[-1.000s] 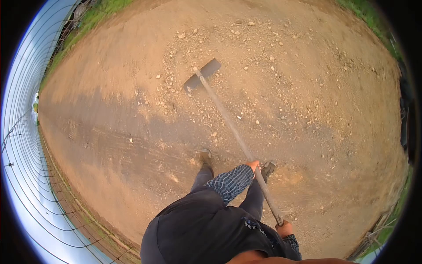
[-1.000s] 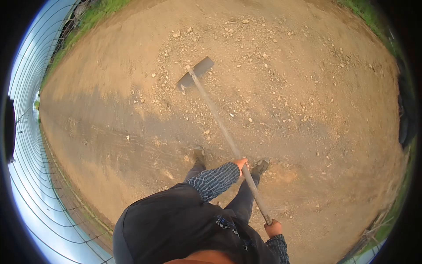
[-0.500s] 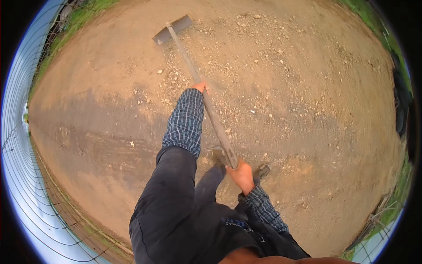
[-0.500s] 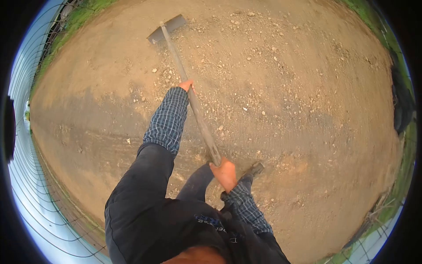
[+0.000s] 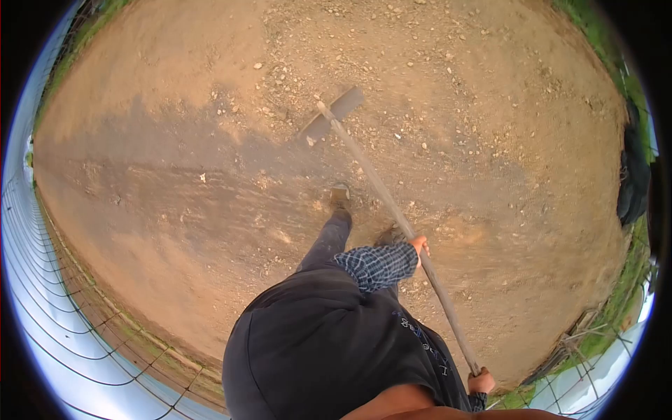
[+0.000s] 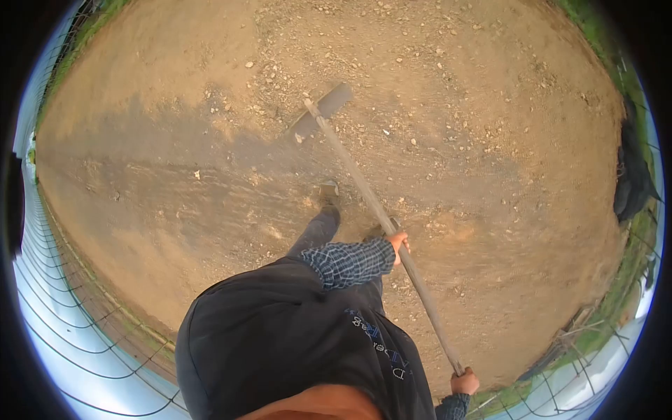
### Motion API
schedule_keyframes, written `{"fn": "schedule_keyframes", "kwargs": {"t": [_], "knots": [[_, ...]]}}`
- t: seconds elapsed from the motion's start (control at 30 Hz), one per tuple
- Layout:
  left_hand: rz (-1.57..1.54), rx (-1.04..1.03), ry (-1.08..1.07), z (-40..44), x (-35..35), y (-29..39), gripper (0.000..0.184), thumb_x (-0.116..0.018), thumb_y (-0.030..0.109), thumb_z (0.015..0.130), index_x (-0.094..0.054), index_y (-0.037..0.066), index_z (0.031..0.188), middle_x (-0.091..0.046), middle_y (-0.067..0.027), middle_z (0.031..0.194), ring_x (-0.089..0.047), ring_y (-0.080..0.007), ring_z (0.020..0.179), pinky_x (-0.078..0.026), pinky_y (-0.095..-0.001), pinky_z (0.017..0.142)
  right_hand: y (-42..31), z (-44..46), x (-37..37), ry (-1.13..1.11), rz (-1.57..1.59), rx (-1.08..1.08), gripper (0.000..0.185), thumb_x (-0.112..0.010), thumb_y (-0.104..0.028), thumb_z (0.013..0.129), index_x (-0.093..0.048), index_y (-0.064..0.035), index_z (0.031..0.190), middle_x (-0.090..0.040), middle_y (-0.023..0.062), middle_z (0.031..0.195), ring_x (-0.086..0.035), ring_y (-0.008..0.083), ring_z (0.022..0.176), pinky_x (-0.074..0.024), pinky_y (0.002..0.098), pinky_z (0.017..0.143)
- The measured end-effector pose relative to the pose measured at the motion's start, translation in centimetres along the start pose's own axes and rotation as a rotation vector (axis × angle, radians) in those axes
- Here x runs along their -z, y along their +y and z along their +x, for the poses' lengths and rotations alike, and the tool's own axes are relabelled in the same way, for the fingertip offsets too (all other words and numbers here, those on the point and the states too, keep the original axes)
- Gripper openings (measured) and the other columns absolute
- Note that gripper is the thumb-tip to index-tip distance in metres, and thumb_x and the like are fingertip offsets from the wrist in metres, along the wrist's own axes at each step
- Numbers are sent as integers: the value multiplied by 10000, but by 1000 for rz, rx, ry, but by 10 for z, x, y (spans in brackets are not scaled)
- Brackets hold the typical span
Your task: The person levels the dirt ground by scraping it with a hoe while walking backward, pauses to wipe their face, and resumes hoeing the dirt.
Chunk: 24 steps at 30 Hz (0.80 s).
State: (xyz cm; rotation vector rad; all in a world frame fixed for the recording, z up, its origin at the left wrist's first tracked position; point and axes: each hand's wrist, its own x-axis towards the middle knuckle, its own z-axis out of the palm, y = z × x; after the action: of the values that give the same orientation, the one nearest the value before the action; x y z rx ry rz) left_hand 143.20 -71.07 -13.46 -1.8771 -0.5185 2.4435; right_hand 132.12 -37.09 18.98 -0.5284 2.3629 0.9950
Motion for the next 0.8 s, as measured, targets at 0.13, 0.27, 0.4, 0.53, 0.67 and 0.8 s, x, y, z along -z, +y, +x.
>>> {"fn": "schedule_keyframes", "kwargs": {"t": [0.13,0.27,0.4,0.53,0.67,0.8], "knots": [[-23,114,-12,-11,-11,-20,182,-514,165,808,-423,93,668,-454,-49,641,-436,-181,583,-394,-349,562,35,16,40,-29,-52,23,210,-646,-233,582,-577,-75,702,-596,136,665,-587,307,635,-471,381,591],[-149,-99,-89,51,47,40,181,-555,201,767,-436,102,672,-451,-67,600,-449,-211,554,-407,-358,547,-46,63,36,-28,-44,147,205,-632,-236,612,-594,-69,725,-598,136,670,-588,304,643,-471,374,590],[-71,-444,42,25,111,180,187,-503,225,691,-445,84,584,-461,-96,532,-488,-253,498,-418,-391,527,-180,71,59,106,118,397,178,-612,-232,622,-568,-68,676,-580,143,617,-581,308,589,-463,382,538],[222,-642,230,-48,180,320,231,-514,229,775,-428,81,620,-449,-92,565,-489,-252,484,-445,-399,499,-294,30,83,304,385,604,135,-593,-181,597,-545,-60,634,-555,149,564,-557,311,507,-441,395,477],[-141,-697,298,-138,172,315,193,-520,157,802,-423,56,669,-410,-59,538,-419,-182,456,-421,-346,461,-304,14,83,172,551,643,168,-596,-212,602,-547,-64,667,-566,163,604,-566,336,588,-443,410,531],[-256,-733,218,-144,145,245,158,-502,132,819,-416,48,716,-395,-48,566,-371,-152,484,-397,-321,476,-248,44,33,147,537,631,169,-604,-216,601,-551,-74,677,-576,151,631,-571,327,620,-441,415,558]]}}
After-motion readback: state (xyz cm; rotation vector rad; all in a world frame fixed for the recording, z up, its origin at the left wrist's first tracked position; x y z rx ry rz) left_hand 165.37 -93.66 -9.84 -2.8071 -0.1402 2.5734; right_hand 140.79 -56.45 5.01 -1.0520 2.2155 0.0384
